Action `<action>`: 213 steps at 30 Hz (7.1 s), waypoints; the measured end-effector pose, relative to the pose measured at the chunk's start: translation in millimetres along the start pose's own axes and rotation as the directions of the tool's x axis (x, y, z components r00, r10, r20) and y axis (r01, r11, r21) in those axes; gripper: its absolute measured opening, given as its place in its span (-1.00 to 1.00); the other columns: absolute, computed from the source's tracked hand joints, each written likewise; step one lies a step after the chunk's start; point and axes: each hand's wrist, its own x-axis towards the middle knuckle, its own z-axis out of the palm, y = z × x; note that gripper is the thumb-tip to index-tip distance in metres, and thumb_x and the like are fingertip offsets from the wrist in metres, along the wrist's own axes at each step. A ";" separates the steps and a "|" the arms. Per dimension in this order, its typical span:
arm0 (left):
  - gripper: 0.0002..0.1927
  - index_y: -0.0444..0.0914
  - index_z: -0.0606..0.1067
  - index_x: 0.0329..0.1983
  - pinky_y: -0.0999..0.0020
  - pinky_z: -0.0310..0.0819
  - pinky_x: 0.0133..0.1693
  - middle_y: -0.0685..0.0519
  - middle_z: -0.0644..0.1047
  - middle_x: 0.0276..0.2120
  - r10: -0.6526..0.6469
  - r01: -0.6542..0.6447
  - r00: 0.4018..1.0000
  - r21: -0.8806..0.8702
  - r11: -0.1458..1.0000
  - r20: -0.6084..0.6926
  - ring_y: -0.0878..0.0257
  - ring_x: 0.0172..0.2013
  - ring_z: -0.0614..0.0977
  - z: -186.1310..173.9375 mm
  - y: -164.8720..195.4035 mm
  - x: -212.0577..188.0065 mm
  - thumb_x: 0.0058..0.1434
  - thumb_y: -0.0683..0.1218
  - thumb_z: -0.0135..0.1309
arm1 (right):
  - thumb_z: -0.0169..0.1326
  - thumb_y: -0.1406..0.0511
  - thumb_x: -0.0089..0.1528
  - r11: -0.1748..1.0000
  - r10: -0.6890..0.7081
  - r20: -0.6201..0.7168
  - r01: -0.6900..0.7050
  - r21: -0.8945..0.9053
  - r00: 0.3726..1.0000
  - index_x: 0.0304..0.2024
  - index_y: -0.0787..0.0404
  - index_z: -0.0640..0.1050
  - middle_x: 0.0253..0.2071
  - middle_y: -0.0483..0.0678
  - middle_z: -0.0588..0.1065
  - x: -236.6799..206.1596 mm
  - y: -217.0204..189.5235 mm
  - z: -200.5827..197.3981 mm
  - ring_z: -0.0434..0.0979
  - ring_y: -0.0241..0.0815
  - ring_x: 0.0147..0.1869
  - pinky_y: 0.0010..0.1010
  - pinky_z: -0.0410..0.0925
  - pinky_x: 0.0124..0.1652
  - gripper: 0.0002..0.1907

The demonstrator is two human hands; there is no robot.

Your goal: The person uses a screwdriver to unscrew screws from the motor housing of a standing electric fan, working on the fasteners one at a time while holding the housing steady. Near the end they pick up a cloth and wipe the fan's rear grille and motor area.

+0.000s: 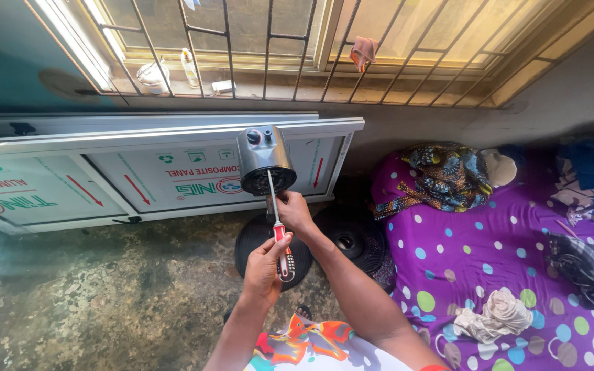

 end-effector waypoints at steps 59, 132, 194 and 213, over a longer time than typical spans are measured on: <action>-0.63 -0.28 0.39 0.18 0.28 0.62 -0.15 -0.14 0.60 -0.01 -0.027 0.081 0.958 -0.180 0.980 0.284 0.19 -0.17 0.67 14.4 17.9 -13.9 0.35 -0.07 -0.01 | 0.05 0.04 0.35 0.614 0.198 0.386 -0.421 0.668 0.901 -0.31 0.24 0.50 -0.68 -0.30 0.12 -198.8 -50.3 -56.8 0.03 -0.45 -0.67 -0.55 -0.04 -0.62 -0.61; -0.55 -0.40 0.44 0.24 0.29 0.57 -0.06 -0.05 0.57 0.00 0.050 -0.011 0.957 -0.137 0.991 0.286 0.24 -0.10 0.64 11.6 16.6 -16.6 0.26 -0.25 0.13 | -0.02 -0.04 0.40 0.861 0.097 0.090 -0.129 0.492 0.991 -0.31 0.23 0.48 -0.62 -0.30 0.26 -200.6 -23.5 -48.1 0.11 -0.50 -0.61 -0.56 -0.02 -0.62 -0.52; -0.47 -0.39 0.31 0.32 0.45 0.36 -0.58 -0.15 0.53 -0.22 -0.004 0.058 0.980 -0.270 0.961 0.197 0.24 -0.50 0.48 -26.9 55.2 -16.9 0.30 -0.12 -0.29 | 0.15 0.24 0.35 0.650 0.257 0.073 -0.228 0.725 0.964 -0.41 0.16 0.42 -0.72 -0.34 0.06 23.3 -60.3 -10.1 -0.06 -0.45 -0.75 -0.49 -0.15 -0.69 -0.73; -0.44 -0.39 0.31 0.33 0.42 0.37 -0.57 -0.13 0.54 -0.23 0.030 0.009 0.982 -0.202 0.979 0.186 0.24 -0.52 0.52 -79.3 49.9 -28.0 0.26 -0.12 -0.23 | 0.21 0.36 0.25 0.723 0.255 -0.189 -0.058 0.688 0.948 -0.45 0.22 0.44 -0.68 -0.26 0.22 22.1 -56.3 2.4 0.06 -0.45 -0.75 -0.48 -0.10 -0.69 -0.77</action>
